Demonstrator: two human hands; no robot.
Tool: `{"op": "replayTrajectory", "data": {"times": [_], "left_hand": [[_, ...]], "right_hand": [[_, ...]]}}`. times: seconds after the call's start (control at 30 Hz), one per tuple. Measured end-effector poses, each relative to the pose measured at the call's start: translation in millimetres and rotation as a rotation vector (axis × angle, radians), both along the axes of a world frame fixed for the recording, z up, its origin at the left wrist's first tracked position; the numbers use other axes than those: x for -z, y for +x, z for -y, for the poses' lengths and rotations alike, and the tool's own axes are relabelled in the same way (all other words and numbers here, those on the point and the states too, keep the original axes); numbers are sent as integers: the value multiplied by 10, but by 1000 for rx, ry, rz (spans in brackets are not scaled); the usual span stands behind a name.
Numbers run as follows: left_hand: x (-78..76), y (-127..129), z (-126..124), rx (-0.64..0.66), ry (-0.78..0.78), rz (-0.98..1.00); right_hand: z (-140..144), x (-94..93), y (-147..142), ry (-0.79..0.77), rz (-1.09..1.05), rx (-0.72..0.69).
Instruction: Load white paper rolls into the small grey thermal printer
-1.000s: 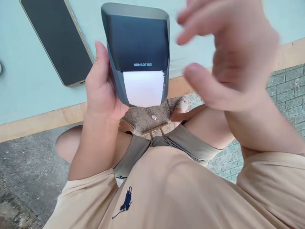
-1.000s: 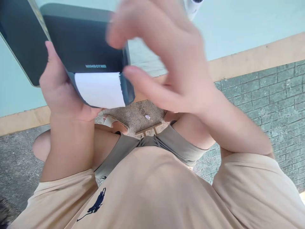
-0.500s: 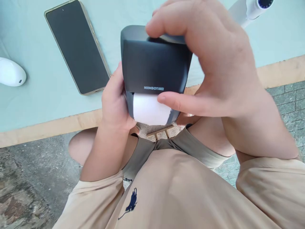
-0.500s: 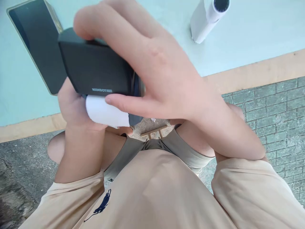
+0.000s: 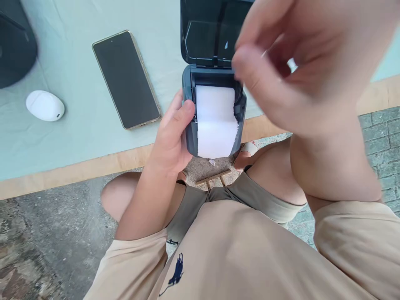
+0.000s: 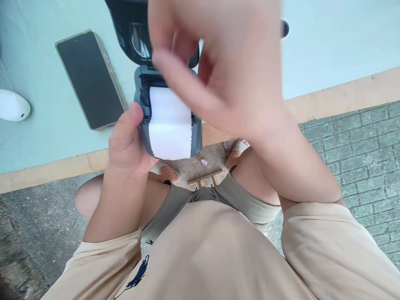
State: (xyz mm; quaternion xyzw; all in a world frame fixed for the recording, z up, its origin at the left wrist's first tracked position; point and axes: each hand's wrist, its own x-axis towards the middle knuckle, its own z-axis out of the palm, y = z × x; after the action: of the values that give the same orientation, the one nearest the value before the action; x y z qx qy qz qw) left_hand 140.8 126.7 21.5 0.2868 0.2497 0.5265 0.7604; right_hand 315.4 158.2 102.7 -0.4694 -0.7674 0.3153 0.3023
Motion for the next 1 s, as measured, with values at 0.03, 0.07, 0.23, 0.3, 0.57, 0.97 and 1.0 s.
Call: {"op": "replayTrajectory", "data": {"times": [0.03,0.07,0.23,0.3,0.57,0.97,1.0], "left_hand": [[-28,2,11,0,-24,8],[-59,3,23,1,-52,5],[-156,4,43,43,-101,-45],[-151,8,35,48,-95,-68],[-83,30,52,-43,-61,-155],[-90,-36,25,-64,-105,-56],[-91,-33,20,-65,-107,-47]], "right_hand": [[14,0,-14,117,189,-8],[26,1,-33,204,398,-19],[44,12,-141,155,940,-29],[29,13,-158,128,973,-20],[32,-34,62,-110,81,-53],[64,446,285,-506,-584,260],[92,458,301,-439,-534,245]]}}
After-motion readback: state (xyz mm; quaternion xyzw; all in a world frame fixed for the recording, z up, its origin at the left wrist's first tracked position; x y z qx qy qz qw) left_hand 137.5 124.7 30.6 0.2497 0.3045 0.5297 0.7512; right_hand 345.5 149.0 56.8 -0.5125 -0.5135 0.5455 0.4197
